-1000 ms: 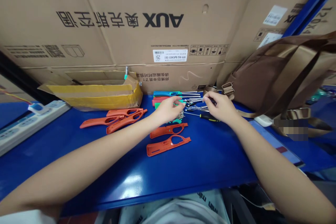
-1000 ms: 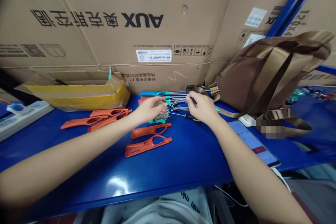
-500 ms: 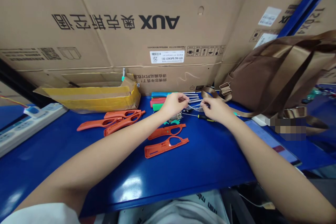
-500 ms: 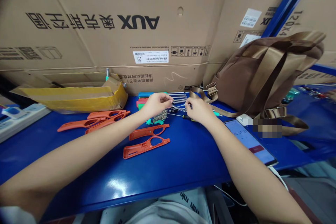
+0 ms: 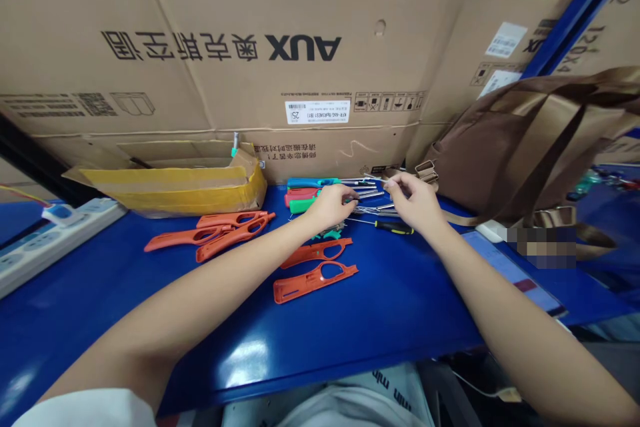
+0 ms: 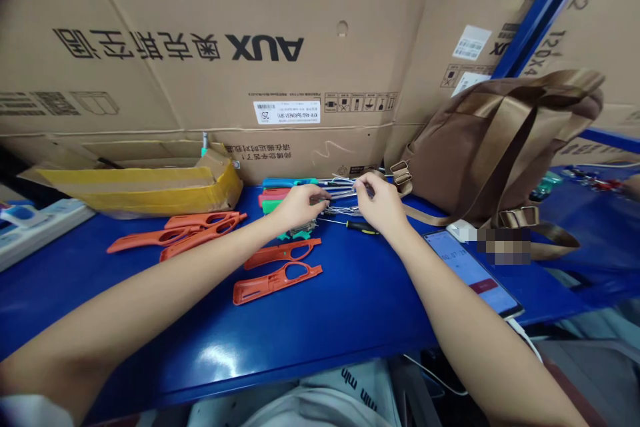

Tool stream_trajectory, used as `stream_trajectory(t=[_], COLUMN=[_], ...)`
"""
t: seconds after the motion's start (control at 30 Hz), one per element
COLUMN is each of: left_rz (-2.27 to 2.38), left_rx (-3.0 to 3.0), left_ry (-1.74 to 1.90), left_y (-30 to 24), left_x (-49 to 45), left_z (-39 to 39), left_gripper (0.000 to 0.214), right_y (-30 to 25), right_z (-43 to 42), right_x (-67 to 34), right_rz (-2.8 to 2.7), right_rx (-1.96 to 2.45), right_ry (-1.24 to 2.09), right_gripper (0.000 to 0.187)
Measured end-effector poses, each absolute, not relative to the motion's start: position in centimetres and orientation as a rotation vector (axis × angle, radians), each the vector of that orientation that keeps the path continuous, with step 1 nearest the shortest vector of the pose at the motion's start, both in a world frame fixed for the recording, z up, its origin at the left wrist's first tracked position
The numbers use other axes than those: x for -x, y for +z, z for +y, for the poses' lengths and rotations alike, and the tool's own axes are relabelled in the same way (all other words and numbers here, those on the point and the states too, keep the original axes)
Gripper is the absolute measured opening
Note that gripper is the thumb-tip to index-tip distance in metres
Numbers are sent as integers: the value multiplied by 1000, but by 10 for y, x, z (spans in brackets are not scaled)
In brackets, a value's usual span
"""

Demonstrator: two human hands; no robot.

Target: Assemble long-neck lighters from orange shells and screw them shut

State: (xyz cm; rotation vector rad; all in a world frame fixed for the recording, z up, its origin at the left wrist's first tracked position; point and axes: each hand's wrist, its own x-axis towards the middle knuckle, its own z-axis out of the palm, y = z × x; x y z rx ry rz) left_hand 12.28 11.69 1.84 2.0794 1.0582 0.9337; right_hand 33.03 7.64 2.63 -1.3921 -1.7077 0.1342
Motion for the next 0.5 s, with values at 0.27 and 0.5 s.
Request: stream_trajectory(t=[0.27,0.5], left_rz=[982,1115], left_rx=[-1828,-1904], left_ry=[827,650], left_y=[25,22], left_x=[-86,-31], left_z=[73,3], left_gripper=[30,47], right_y=[42,37], right_z=[49,27], right_x=[-307,-292], right_rz=[-1976,-2304], right_rx=[1174,1001], right_ry=[288,646], right_gripper=[21,12])
